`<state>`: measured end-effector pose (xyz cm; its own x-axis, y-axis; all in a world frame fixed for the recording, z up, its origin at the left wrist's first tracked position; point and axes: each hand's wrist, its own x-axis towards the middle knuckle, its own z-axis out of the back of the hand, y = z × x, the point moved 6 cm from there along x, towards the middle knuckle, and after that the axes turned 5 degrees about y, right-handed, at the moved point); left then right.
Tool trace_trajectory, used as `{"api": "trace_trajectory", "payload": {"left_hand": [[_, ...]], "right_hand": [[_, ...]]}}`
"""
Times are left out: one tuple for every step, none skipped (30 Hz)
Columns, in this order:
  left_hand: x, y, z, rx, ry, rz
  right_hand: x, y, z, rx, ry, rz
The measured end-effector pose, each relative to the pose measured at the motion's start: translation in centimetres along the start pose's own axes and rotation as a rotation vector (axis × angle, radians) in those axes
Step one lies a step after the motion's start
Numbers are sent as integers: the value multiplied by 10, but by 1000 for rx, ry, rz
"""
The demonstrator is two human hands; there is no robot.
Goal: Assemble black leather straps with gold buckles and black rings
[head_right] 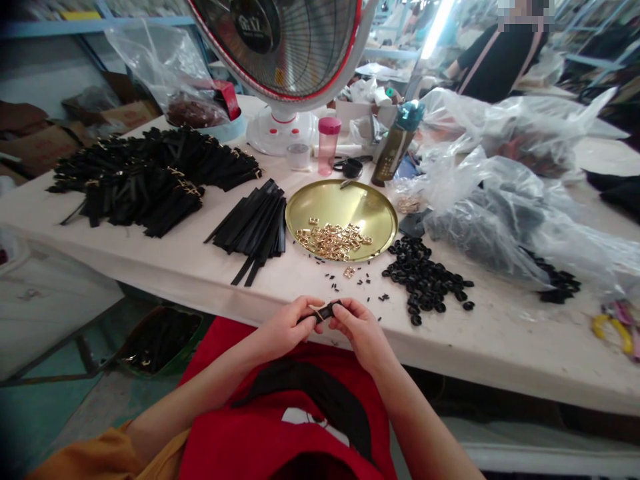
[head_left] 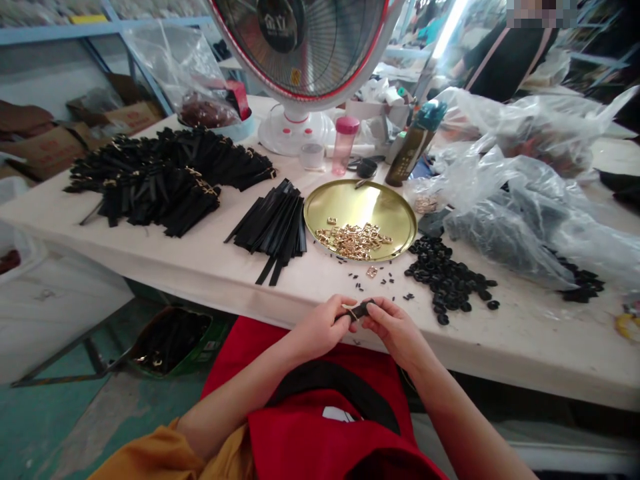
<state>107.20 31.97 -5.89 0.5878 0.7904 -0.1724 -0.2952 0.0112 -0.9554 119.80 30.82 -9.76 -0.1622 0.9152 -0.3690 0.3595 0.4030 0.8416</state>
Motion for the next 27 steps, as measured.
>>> {"api": "trace_trajectory", "payload": {"left_hand": [[0,2,-1,-29,12,5],[0,5,-1,-55,14,14],[0,7,-1,-79,8,21],[1,10,-1,-106,-6,27],[1,13,0,-134,-21,36],[1,16,0,-162,-30,50],[1,18,0,-184,-34,69],[1,20,0,-191,-37,87],[0,21,1,-174,-49,102],[-1,21,3,-130,-66,112],[-2,21,4,-63,-88,117],[-3,19,6,21,-112,119],[-4,18,7,108,-136,121],[-5,16,8,190,-152,127],[-6,15,8,258,-156,137],[-7,14,7,317,-150,148],[-8,13,6,368,-139,158],[-8,12,5,409,-127,168],[-9,12,5,439,-121,176],[-10,11,5,453,-119,182],[-11,11,5,452,-121,185],[-11,10,4,438,-118,184],[-12,9,4,413,-107,178],[-13,8,3,386,-90,168],[-14,6,2,363,-73,157],[-15,5,2,351,-64,147],[-16,3,3,345,-65,140]], "right_hand": [[-1,-1,-2,-3,14,-5],[-2,-2,-5,-26,28,0],[-3,-2,-7,-66,35,11],[-4,-3,-8,-113,36,25],[-6,-3,-8,-148,30,39],[-7,-4,-8,-154,19,51],[-8,-4,-7,-124,15,57],[-8,-6,-6,-67,19,54],[-8,-7,-5,-1,21,49],[-8,-8,-3,52,18,43],[-8,-10,-2,76,11,31],[-8,-11,-1,72,11,13],[-8,-13,-1,55,22,-8],[-8,-14,-3,41,54,-36],[-9,-17,-6,44,111,-74],[-10,-21,-11,69,184,-120],[-11,-25,-14,112,250,-166],[-12,-28,-16,163,293,-203],[-13,-31,-17,213,304,-228],[-13,-33,-16,250,289,-241],[-14,-35,-14,270,263,-239],[-14,-35,-12,269,237,-225],[-14,-34,-11,249,219,-205],[-14,-32,-10,216,206,-178],[-14,-29,-10,169,188,-140],[-13,-25,-8,108,151,-87],[-13,-19,-5,26,92,-24]]}}
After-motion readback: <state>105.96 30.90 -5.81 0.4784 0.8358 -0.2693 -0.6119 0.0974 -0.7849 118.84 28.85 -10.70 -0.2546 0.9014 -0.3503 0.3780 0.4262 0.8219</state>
